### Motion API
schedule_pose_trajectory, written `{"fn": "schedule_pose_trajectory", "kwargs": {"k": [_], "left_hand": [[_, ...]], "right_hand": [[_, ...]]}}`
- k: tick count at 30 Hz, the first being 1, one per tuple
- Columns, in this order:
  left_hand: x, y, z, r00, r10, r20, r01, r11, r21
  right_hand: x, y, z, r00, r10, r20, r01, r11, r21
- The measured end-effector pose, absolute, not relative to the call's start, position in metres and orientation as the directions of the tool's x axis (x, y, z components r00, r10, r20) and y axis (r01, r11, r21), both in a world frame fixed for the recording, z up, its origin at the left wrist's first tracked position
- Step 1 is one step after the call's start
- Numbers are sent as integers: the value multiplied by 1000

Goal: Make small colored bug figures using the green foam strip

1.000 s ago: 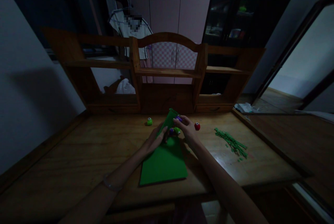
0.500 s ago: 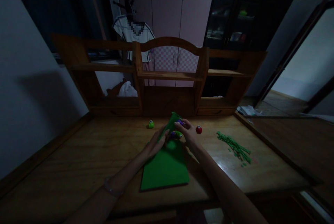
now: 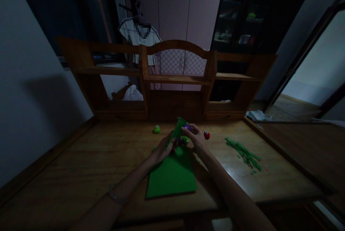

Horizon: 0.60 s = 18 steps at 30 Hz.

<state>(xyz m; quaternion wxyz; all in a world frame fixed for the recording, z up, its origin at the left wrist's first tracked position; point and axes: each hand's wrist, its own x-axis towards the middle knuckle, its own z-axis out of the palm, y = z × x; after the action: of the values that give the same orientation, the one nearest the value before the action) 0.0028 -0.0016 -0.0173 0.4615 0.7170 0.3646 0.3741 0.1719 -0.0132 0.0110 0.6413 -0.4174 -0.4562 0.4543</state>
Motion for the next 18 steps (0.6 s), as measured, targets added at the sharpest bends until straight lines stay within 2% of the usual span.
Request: {"fn": "schedule_pose_trajectory", "kwargs": {"k": [8, 18], "left_hand": [[5, 1, -21, 398, 896, 200, 193, -294, 936], [6, 7, -30, 427, 859, 284, 154, -379, 913]], "right_hand": [[173, -16, 14, 129, 967, 220, -172, 241, -955], [175, -12, 9, 138, 964, 228, -172, 250, -953]]}}
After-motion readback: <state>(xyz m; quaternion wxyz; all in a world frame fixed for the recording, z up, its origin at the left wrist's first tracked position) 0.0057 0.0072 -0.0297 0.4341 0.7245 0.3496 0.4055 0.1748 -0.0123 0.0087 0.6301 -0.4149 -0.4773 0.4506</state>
